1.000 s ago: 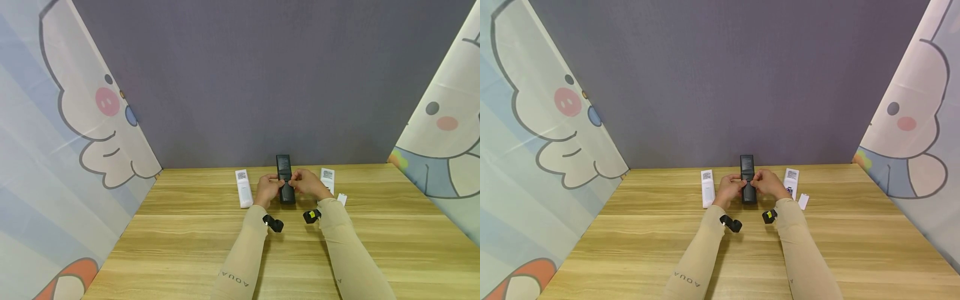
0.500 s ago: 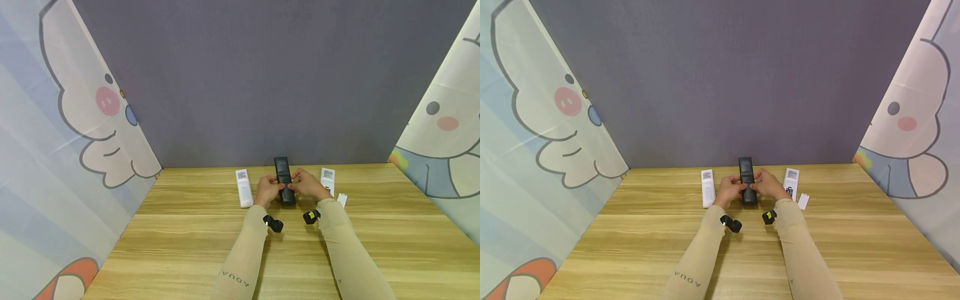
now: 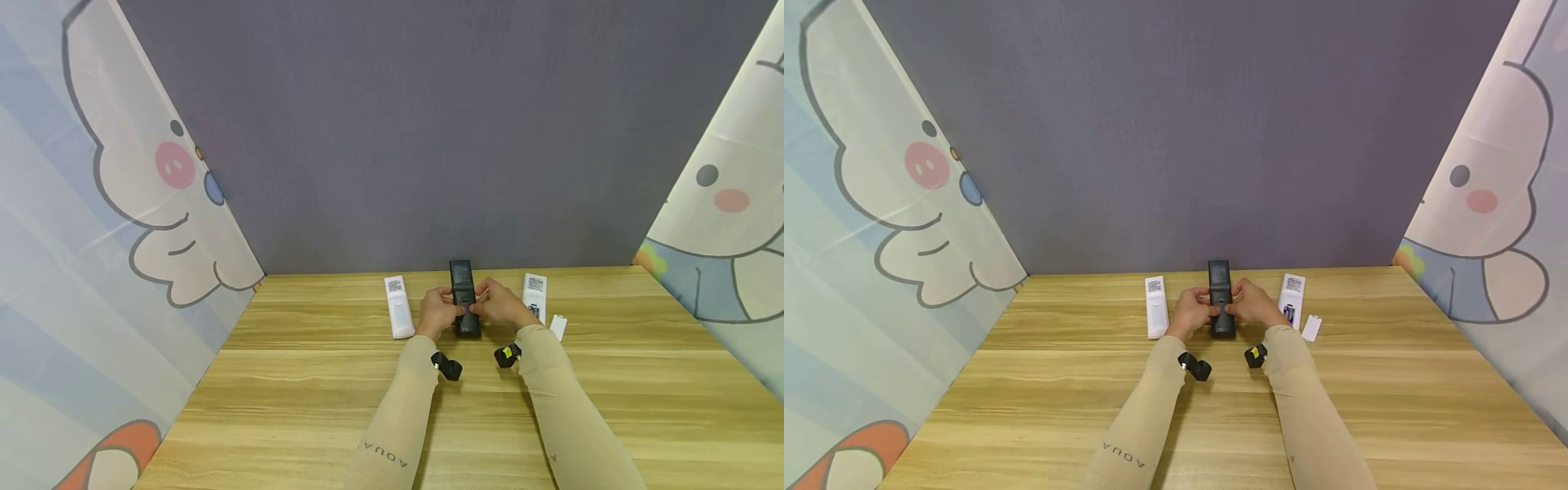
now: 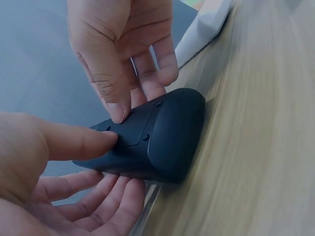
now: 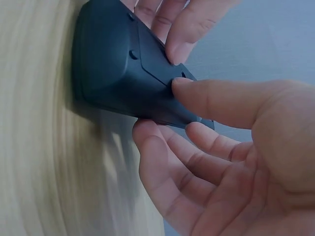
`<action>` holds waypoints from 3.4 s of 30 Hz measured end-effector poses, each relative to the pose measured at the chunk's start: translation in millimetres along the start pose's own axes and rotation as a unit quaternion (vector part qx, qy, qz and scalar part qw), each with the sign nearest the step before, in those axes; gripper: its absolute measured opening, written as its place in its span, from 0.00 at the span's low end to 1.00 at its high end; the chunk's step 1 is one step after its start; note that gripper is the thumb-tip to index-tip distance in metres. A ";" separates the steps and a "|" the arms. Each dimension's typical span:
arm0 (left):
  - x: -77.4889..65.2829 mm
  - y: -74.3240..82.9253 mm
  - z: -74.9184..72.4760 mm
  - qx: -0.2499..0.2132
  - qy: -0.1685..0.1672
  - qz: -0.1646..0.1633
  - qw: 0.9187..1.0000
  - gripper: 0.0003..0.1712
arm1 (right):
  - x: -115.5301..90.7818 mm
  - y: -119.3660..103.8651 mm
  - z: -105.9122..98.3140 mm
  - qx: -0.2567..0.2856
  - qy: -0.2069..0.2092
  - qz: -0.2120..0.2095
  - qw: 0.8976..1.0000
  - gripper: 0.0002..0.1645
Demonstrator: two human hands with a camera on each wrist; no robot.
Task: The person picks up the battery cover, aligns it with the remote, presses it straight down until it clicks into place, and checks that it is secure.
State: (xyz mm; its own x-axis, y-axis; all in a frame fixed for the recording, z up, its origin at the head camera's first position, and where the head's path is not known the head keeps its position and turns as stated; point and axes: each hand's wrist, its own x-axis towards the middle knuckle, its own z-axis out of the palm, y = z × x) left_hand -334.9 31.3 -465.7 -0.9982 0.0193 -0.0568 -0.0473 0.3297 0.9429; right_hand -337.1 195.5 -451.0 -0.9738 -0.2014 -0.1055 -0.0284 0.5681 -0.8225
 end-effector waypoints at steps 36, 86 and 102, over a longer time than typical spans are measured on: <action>-0.3 -5.4 3.8 0.107 0.015 0.028 0.994 0.30 | 5.2 8.3 7.6 -0.006 -0.001 0.018 1.000 0.21; -1.1 -3.1 4.0 0.138 0.021 0.038 0.989 0.24 | -16.6 6.7 16.0 -0.121 0.006 -0.053 0.991 0.27; -5.5 0.6 6.4 0.159 0.021 0.037 0.986 0.23 | -22.7 7.6 3.7 -0.108 -0.033 -0.055 0.992 0.29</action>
State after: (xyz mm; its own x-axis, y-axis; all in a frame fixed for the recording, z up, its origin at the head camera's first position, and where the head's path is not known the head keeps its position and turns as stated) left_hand -329.2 37.4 -466.9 -0.9994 0.0183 0.0279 0.0332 0.6088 0.7926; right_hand -314.4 201.5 -456.9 -0.9456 -0.3189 -0.0640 -0.1879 0.6962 -0.6929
